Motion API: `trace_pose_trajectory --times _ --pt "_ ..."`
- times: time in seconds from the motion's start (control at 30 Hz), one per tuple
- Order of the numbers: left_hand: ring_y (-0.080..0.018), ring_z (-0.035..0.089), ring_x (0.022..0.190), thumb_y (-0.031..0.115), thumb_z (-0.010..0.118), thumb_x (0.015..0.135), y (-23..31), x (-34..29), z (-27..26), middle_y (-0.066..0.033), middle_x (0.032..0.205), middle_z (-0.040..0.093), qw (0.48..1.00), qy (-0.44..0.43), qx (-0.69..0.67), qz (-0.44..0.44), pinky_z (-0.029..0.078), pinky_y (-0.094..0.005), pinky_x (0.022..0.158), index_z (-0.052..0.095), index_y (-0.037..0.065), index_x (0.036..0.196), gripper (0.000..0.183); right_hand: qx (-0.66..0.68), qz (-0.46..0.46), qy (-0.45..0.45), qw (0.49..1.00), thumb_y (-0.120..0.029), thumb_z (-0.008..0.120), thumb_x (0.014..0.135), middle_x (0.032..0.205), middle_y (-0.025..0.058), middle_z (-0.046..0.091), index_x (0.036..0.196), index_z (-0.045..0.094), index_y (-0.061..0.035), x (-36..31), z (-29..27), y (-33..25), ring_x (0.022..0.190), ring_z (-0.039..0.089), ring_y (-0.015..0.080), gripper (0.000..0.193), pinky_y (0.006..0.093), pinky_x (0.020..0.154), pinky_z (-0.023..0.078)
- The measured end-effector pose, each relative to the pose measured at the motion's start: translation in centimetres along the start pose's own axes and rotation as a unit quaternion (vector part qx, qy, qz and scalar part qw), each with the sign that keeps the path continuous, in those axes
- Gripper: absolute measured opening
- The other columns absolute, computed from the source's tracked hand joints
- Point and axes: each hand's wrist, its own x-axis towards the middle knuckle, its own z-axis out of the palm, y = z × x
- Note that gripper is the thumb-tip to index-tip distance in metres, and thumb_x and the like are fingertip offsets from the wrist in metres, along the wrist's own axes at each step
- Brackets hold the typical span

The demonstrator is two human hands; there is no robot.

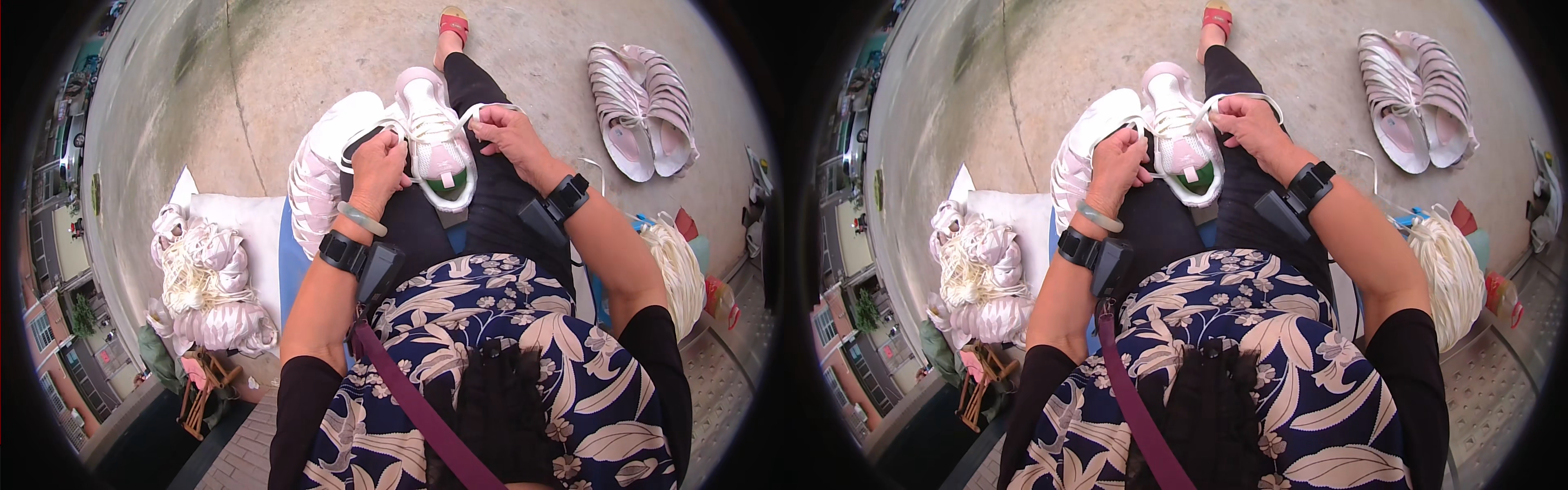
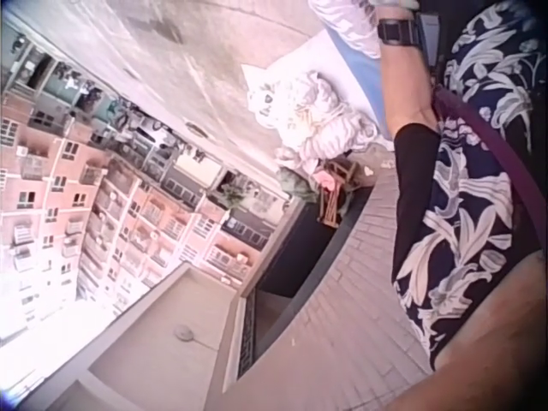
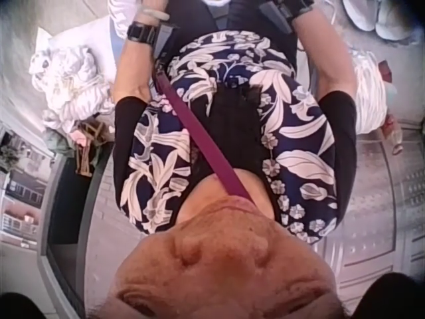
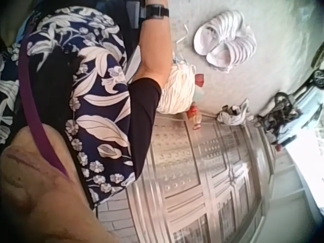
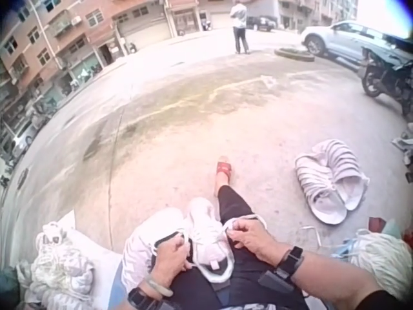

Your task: The recorder is lacing white shoes while sitting outdoors.

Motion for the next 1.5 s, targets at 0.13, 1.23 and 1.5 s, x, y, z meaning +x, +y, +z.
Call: trace_pose_trajectory --times 0.13,1.23,1.5 --pt "-0.0121 0.055 0.041 0.009 0.055 0.078 -1.1 0.2 0.2 -0.0057 0.057 0.054 0.99 0.047 0.046 0.126 0.04 -0.0235 0.033 0.053 -0.001 0.07 0.014 -0.042 -0.01 0.008 0.999 -0.016 0.06 0.084 0.077 -0.0011 0.06 0.084 0.06 -0.0066 0.3 0.4 0.9 0.067 0.056 0.0051 0.01 0.0171 0.055 0.045" --pt "-0.0177 0.06 0.044 0.003 0.047 0.082 -0.6 0.3 1.5 -0.0124 0.059 0.057 0.997 0.054 -0.04 -0.033 0.046 -0.0252 0.034 0.053 -0.005 0.074 0.014 -0.236 -0.158 0.121 0.951 -0.016 0.067 0.074 0.058 0.0072 0.055 0.073 0.052 -0.0025 1.5 2.0 3.5 0.051 0.055 0.0164 0.021 0.0279 0.05 0.044" --pt "-0.0206 0.059 0.043 -0.001 0.044 0.082 -1.0 -0.5 1.5 -0.0154 0.059 0.056 0.996 0.052 -0.068 -0.017 0.045 -0.0299 0.034 0.05 -0.008 0.074 0.011 -0.275 -0.225 0.056 0.933 -0.014 0.064 0.076 0.063 0.0063 0.055 0.087 0.05 -0.0028 -0.4 2.4 2.6 0.052 0.054 0.0154 0.021 0.027 0.051 0.045"
